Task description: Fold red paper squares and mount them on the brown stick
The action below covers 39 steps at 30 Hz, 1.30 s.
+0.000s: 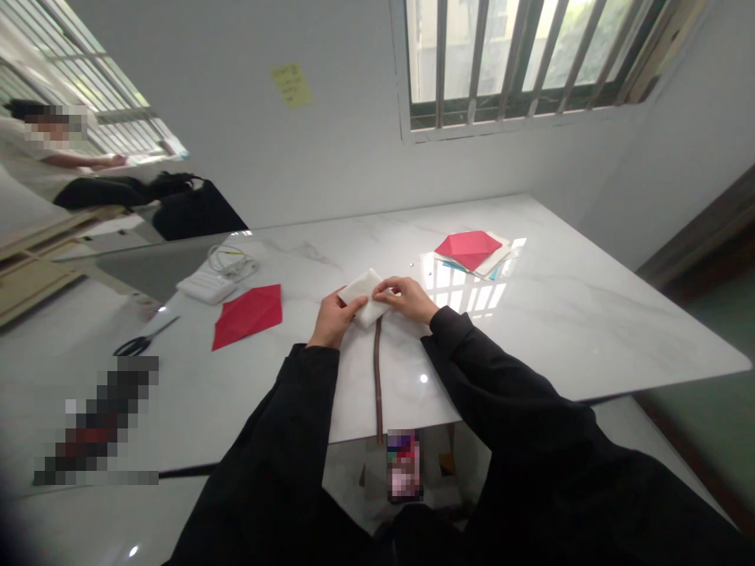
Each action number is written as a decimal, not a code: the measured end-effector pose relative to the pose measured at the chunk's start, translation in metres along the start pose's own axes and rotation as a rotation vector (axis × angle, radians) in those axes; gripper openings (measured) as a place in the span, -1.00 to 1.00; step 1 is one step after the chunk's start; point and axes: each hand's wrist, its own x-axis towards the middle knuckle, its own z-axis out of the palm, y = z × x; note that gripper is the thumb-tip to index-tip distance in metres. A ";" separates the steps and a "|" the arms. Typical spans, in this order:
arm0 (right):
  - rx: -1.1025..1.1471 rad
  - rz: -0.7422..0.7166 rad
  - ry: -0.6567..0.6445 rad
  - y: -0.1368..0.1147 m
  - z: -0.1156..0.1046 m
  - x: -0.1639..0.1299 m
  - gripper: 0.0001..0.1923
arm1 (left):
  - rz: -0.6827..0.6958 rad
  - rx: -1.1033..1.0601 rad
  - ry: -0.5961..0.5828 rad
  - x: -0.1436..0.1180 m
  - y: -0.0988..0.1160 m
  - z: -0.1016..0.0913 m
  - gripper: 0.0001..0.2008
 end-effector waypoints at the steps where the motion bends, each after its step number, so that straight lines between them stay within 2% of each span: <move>1: -0.022 -0.024 0.012 0.001 0.001 0.000 -0.84 | 0.007 0.011 -0.007 0.000 0.000 0.000 -0.56; 14: -0.108 -0.079 0.053 0.009 0.007 0.001 -0.89 | 0.001 0.001 -0.043 -0.001 0.001 0.001 -0.57; 18: -0.115 -0.053 0.051 0.008 0.006 0.001 -0.88 | -0.033 -0.013 -0.041 0.000 -0.001 0.001 -0.58; 39: -0.129 -0.033 0.048 0.007 0.009 0.001 -0.88 | 0.003 -0.001 -0.042 -0.003 0.003 0.001 -0.52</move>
